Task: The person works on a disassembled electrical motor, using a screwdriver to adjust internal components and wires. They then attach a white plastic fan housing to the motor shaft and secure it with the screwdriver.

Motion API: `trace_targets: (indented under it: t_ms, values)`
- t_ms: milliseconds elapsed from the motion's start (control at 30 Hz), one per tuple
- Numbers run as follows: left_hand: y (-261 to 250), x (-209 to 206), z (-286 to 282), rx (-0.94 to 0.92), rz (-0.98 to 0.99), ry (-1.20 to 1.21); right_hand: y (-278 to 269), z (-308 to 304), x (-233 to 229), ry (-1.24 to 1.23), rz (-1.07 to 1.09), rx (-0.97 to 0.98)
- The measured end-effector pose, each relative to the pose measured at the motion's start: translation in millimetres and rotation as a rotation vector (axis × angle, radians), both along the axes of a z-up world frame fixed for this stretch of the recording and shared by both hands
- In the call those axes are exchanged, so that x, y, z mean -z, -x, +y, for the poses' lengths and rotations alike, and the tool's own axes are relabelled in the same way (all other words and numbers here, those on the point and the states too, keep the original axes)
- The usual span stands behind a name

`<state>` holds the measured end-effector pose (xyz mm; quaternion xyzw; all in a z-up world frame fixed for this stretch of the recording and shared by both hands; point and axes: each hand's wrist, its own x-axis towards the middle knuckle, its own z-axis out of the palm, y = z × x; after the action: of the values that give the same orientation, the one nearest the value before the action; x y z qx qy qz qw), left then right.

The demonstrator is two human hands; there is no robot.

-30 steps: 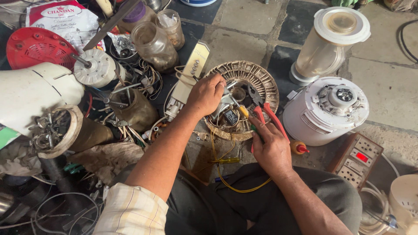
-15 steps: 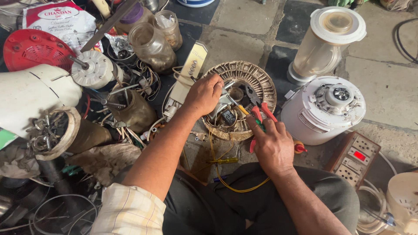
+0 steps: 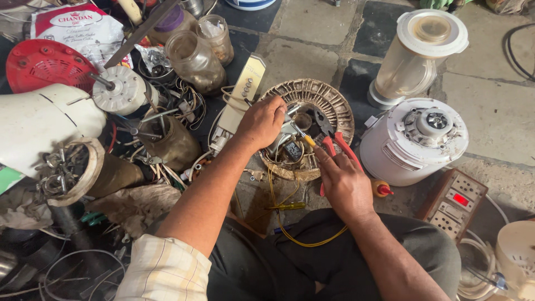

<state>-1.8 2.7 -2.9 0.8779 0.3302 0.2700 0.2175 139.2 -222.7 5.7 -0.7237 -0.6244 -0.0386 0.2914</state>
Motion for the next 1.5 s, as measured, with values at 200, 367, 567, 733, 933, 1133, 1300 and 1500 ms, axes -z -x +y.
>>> trace_targets:
  t_ms: [200, 367, 567, 733, 933, 1133, 1300, 1500]
  values:
    - [-1.1, -3.2, -2.3, 0.002, -0.09, 0.057, -7.8, 7.6, -3.1, -0.141, 0.329, -0.116]
    - [0.0, -11.1, -5.5, 0.005, -0.085, 0.05, -4.4, 8.2, -16.6, 0.158, 0.179, 0.04]
    - [1.2, -7.7, -7.4, -0.017, -0.095, 0.038, -8.1, 12.0, -13.9, 0.125, 0.347, -0.024]
    - [1.6, -3.3, -5.0, 0.013, -0.164, -0.009, -20.4, 20.9, -5.9, 0.421, 1.131, 0.027]
    - [-4.0, -6.1, -6.4, -0.018, -0.033, -0.067, -35.6, 22.8, -13.3, 0.557, 1.72, -0.008]
    - [25.2, 15.6, -48.9, -0.335, -0.334, -0.23, -17.0, -15.2, -9.3, 0.268, 1.418, -0.001]
    - [50.2, 31.7, -86.3, -0.269, -0.465, 0.207, 23.9, -42.6, 0.4, 0.158, 1.247, -0.003]
    - [60.6, 8.3, -80.9, -0.167, -0.444, 0.015, 54.4, -16.7, -23.7, 0.077, 0.543, -0.052]
